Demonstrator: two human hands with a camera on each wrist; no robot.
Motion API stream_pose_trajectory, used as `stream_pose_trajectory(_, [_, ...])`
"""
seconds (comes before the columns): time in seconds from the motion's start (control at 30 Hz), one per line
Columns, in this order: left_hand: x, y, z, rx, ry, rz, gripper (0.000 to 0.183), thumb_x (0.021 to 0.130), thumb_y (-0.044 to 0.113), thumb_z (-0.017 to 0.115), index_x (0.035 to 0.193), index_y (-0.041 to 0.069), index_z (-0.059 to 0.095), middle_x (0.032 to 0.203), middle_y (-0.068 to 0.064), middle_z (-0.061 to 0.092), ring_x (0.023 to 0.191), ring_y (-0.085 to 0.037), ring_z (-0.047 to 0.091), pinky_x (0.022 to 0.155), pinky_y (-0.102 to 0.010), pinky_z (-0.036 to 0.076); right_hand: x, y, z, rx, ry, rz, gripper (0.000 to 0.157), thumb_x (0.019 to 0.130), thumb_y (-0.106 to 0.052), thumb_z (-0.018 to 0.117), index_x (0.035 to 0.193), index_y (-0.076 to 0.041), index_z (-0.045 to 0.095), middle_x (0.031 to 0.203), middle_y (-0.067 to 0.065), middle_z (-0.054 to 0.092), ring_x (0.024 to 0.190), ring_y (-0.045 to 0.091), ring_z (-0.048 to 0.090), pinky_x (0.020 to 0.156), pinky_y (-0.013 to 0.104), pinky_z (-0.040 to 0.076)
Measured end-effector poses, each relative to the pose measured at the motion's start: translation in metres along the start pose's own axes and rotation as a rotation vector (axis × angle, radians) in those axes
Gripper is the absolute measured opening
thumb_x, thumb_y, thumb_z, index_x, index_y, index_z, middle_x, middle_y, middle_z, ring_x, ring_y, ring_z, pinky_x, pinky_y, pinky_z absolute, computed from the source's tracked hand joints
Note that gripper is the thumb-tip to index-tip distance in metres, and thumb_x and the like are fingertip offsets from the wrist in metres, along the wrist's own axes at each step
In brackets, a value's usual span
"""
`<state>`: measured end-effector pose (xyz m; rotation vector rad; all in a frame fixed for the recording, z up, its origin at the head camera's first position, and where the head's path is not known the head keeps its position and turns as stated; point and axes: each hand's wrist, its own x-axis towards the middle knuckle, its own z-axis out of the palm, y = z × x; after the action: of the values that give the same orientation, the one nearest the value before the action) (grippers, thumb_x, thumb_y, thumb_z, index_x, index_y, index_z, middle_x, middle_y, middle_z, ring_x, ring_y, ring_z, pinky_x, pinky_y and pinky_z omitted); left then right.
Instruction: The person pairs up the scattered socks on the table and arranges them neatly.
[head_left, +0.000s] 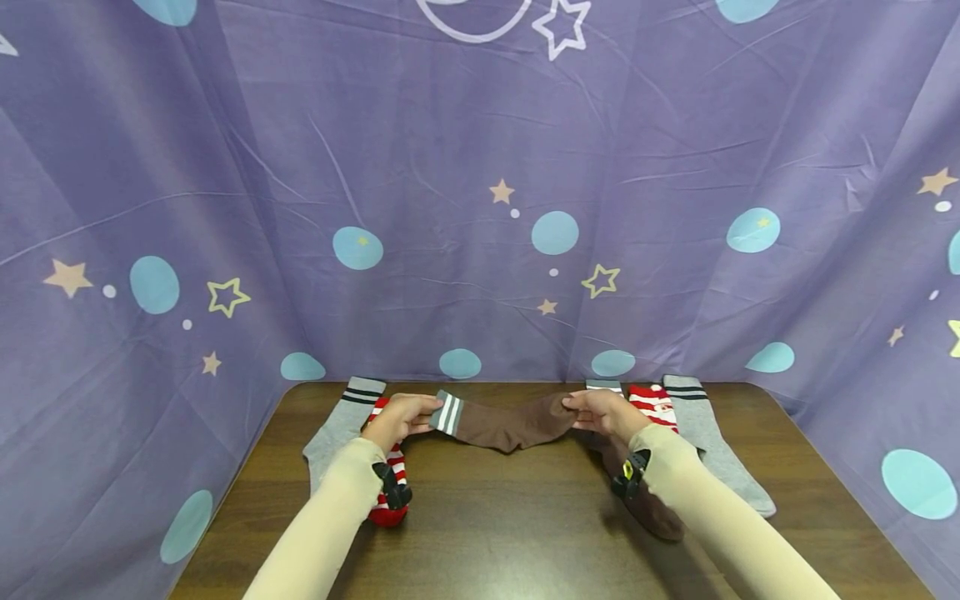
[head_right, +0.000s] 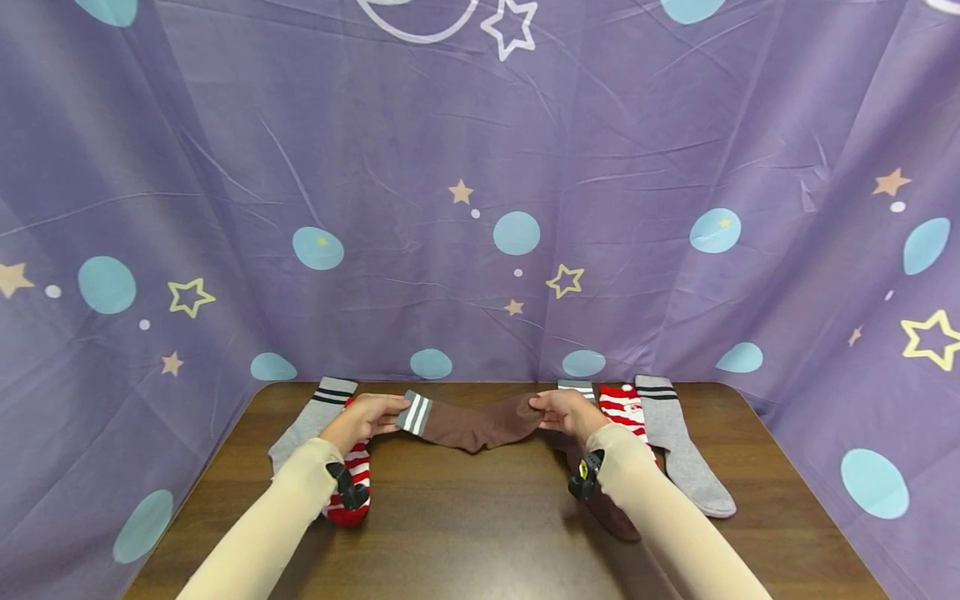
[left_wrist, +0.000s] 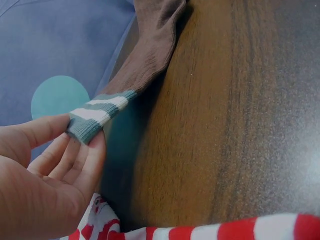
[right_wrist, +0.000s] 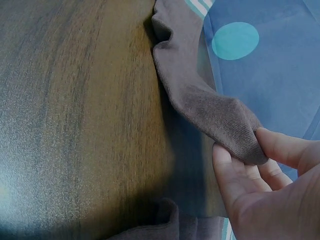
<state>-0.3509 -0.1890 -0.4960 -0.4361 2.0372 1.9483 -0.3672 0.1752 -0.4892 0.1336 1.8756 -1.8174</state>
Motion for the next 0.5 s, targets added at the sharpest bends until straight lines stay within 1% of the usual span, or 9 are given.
stream_pose_trajectory(0.13, [-0.0002,0.0005,0.0011,-0.003,0.013,-0.003,0.041,0.095,0.003,0.066,0.133,-0.012,0.058,0.073,0.002,0.07,0.066,-0.009,0.067,0.065,-0.025,0.061,-0.0009,-0.0005,0.0013,-0.006,0.011,-0.001,0.021,0.102,-0.006,0.056,0.087,-0.018,0.064,0.073,-0.012,0.064,0.069,0.004,0.06,0.07,0.02,0.056])
stream_pose_trajectory(0.23, [-0.0016,0.0015,0.002,-0.008,0.008,0.001,0.039,0.095,0.002,0.066,0.13,-0.013,0.06,0.073,0.002,0.07,0.066,-0.01,0.067,0.066,-0.026,0.061,-0.0007,-0.0011,0.0015,-0.006,0.014,0.0,0.02,0.102,-0.006,0.056,0.088,-0.017,0.064,0.074,-0.012,0.065,0.07,0.004,0.061,0.071,0.02,0.056])
stream_pose_trajectory(0.5, [-0.0031,0.0046,0.0058,-0.004,0.019,0.002,0.035,0.094,0.002,0.067,0.125,-0.013,0.063,0.071,0.002,0.07,0.066,-0.011,0.067,0.068,-0.028,0.062,0.0057,0.0004,0.0023,-0.009,0.013,0.004,0.024,0.102,-0.006,0.055,0.085,-0.02,0.063,0.073,-0.013,0.065,0.069,0.005,0.06,0.071,0.021,0.055])
